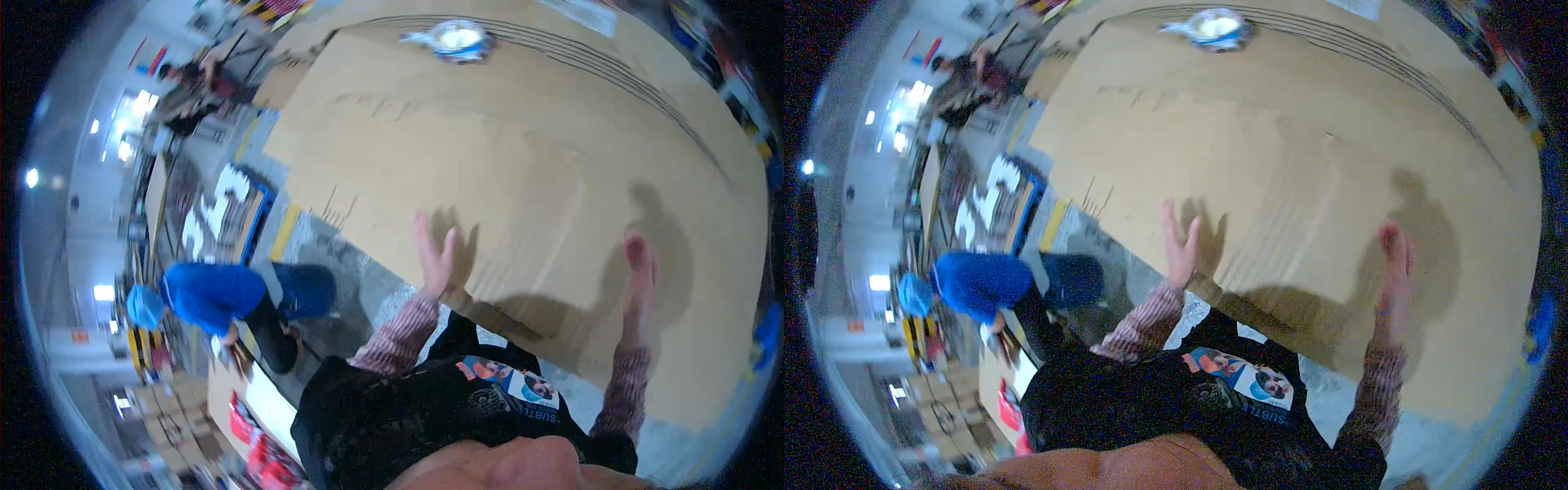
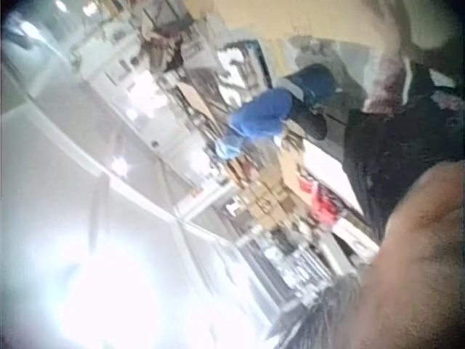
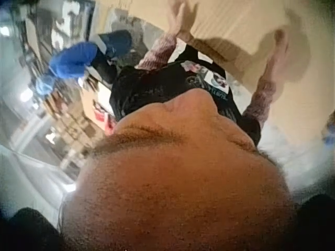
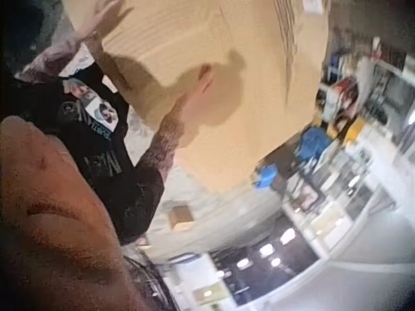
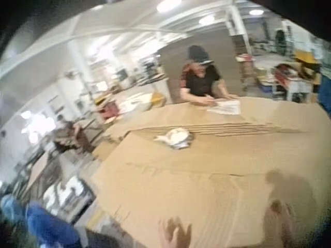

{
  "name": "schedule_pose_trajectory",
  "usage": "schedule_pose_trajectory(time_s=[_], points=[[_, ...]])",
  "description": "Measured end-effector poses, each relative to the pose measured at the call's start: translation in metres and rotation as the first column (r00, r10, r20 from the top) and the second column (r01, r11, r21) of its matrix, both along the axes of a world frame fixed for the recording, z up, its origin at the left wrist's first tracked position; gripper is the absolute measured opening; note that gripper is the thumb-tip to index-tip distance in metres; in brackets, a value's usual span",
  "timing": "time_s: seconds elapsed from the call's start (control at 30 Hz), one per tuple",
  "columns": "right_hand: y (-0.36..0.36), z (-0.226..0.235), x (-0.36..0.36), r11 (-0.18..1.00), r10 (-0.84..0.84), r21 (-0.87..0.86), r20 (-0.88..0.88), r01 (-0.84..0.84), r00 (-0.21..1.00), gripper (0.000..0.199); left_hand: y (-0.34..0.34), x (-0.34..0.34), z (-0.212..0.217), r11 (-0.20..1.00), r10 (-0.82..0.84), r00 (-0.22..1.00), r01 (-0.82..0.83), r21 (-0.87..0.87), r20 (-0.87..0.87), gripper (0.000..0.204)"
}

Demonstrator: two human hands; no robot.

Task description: Organizing and stacking large pre-cut cardboard sheets for packaging.

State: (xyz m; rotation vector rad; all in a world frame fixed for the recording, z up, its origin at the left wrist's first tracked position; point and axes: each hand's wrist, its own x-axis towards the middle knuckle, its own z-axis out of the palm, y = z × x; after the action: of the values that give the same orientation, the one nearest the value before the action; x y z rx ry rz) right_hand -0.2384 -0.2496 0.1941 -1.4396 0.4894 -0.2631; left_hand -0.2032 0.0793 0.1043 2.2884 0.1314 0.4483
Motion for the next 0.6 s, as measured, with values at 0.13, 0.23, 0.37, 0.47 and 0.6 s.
schedule_pose_trajectory(time_s=[0.13,0.23,0.37,0.47,0.6], points=[[0.067,-0.021,0.175,0.743,0.541,-0.429,-0.065,-0.513,0.839,0.047,0.068,-0.074,-0.044,0.701,0.427,0.859,-0.511,-0.497,-0.281,0.071],[0.128,-0.077,0.289,0.528,0.592,-0.598,-0.249,-0.602,0.767,0.066,0.099,-0.1,-0.091,0.19,0.193,0.687,-0.726,-0.661,-0.7,0.092],[0.198,-0.114,0.396,0.323,0.556,-0.719,-0.381,-0.615,0.738,0.076,0.065,-0.052,-0.067,-0.017,0.106,0.783,-0.615,-0.788,-0.613,0.09],[0.268,-0.119,0.412,0.165,0.612,-0.507,-0.62,-0.846,0.491,0.077,0.072,-0.049,-0.06,-0.004,0.17,0.782,-0.607,-0.794,-0.599,0.082],[0.273,-0.157,0.45,0.18,0.577,-0.43,-0.683,-0.885,0.449,0.07,0.082,-0.045,-0.059,-0.028,0.087,0.821,-0.564,-0.825,-0.564,0.077]])
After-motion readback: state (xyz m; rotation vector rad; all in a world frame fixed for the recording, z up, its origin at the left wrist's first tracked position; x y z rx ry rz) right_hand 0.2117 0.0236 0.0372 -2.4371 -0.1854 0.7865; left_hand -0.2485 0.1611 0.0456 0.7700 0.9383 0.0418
